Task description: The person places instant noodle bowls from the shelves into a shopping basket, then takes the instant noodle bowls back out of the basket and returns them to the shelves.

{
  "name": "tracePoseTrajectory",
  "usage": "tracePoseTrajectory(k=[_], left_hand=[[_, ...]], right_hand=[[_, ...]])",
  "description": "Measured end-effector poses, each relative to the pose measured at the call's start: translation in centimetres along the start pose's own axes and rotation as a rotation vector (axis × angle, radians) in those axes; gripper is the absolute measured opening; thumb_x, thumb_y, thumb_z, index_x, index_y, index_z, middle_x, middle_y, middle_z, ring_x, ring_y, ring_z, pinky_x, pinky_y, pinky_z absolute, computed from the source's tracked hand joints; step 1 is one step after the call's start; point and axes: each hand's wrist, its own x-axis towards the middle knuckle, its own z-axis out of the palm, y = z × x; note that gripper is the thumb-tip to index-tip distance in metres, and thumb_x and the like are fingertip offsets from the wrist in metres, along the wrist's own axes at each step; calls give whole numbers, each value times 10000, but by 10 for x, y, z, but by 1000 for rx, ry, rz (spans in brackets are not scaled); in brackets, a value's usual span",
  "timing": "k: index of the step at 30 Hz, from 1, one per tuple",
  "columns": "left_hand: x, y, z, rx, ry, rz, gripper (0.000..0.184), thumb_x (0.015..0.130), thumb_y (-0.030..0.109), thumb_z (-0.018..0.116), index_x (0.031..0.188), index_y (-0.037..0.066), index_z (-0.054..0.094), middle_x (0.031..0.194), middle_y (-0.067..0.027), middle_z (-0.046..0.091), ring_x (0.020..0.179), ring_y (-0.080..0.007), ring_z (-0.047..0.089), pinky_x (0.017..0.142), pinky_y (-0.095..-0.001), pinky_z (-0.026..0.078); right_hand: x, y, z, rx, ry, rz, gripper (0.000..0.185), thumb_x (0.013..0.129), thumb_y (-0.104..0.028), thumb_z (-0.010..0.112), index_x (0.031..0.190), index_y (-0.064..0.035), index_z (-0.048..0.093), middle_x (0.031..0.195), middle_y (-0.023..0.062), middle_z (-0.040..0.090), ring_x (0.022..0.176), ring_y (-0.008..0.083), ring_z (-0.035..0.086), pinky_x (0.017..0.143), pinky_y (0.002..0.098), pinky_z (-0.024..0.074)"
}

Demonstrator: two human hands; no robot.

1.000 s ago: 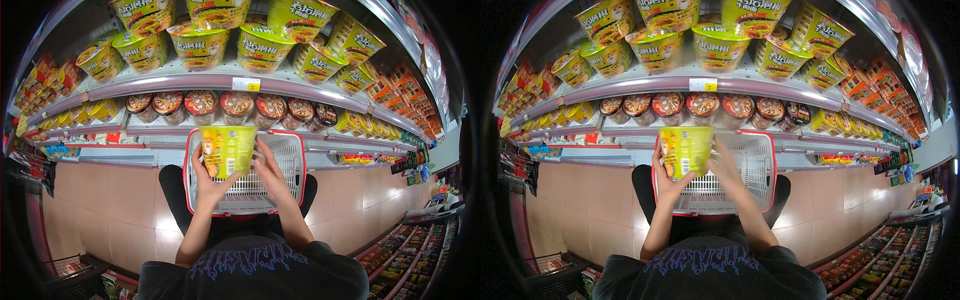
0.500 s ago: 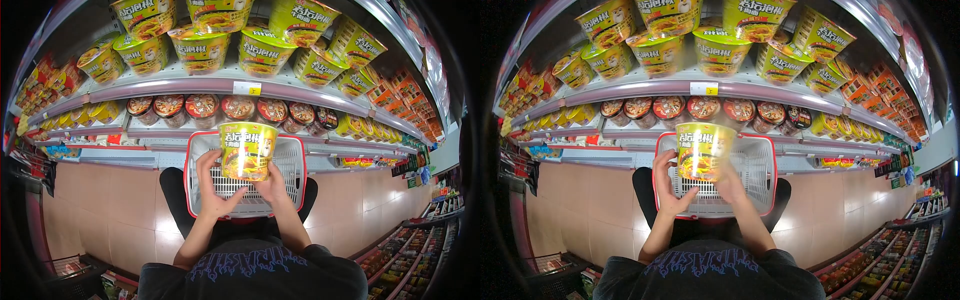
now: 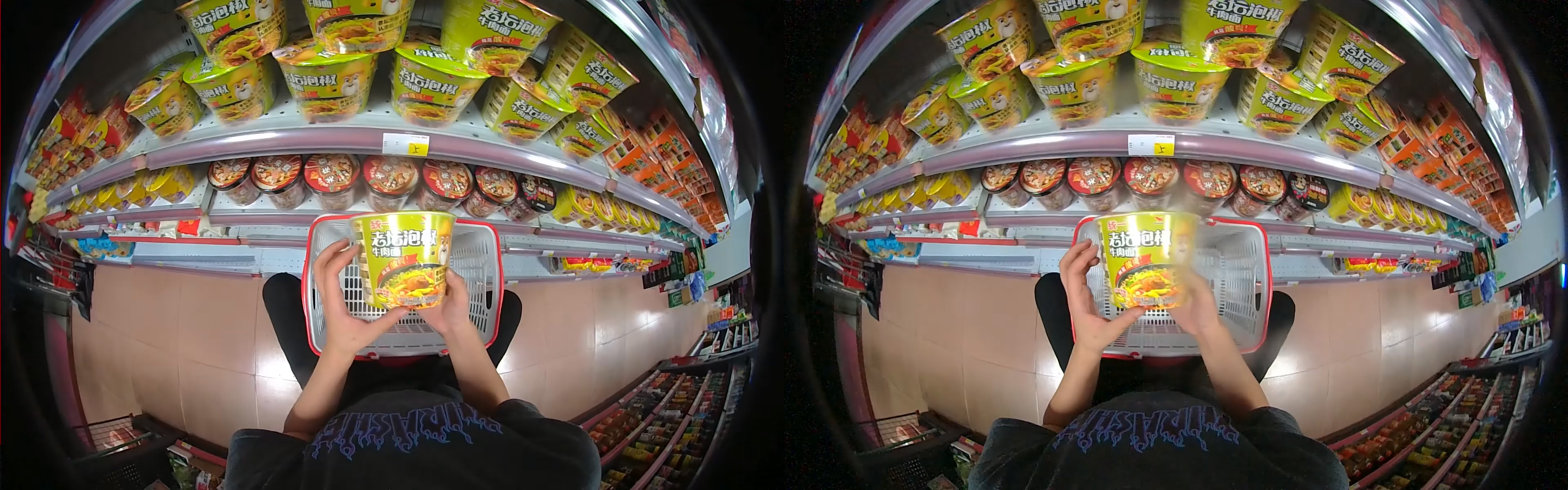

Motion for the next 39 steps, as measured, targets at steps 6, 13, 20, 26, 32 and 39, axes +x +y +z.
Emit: tracePoseTrajectory(k=[6,13,20,26,32,39], left_hand=[[-6,-24,-4,-439,-216,-95,994,576,196,799,1367,23,222,1346,-157,251,1266,-293,303,1003,-417,324],[-10,-28,-16,-545,-238,-142,999,610,91,775,1391,19,156,1383,-161,279,1300,-281,296,1054,-407,245],[-28,-51,-25,-483,-121,-183,1088,535,187,837,1379,-12,181,1370,-165,301,1274,-265,330,1042,-384,263],[-18,-50,-51,-594,121,-178,1133,526,253,857,1377,-24,163,1340,-150,338,1259,-254,350,1040,-376,270],[17,-52,-92,-672,526,-104,1056,607,306,807,1372,-24,157,1319,-142,344,1234,-253,367,1028,-376,307],[118,-39,-186,-397,661,331,1058,568,290,812,1367,6,180,1313,-147,344,1234,-255,362,1026,-375,310]], right_hand=[[-6,5,-11,-351,59,-163,878,663,-279,716,1363,-30,250,1326,113,398,1232,254,400,1013,398,349],[1,-13,-22,-595,-29,-36,955,546,-66,802,1346,-35,282,1308,85,433,1200,190,422,990,367,355],[10,-10,-15,-556,-8,174,970,536,-46,837,1353,-62,314,1301,61,455,1192,179,439,994,373,353],[47,-1,47,-1144,-319,-96,1001,619,-128,821,1397,-40,196,1374,121,337,1293,225,306,1055,391,260],[101,33,143,-1011,-477,-299,887,742,-105,722,1408,-23,141,1389,146,268,1266,258,333,1034,416,296],[162,38,258,-1109,-668,-536,893,755,-88,698,1420,-19,107,1431,182,228,1313,281,282,1056,389,287]])
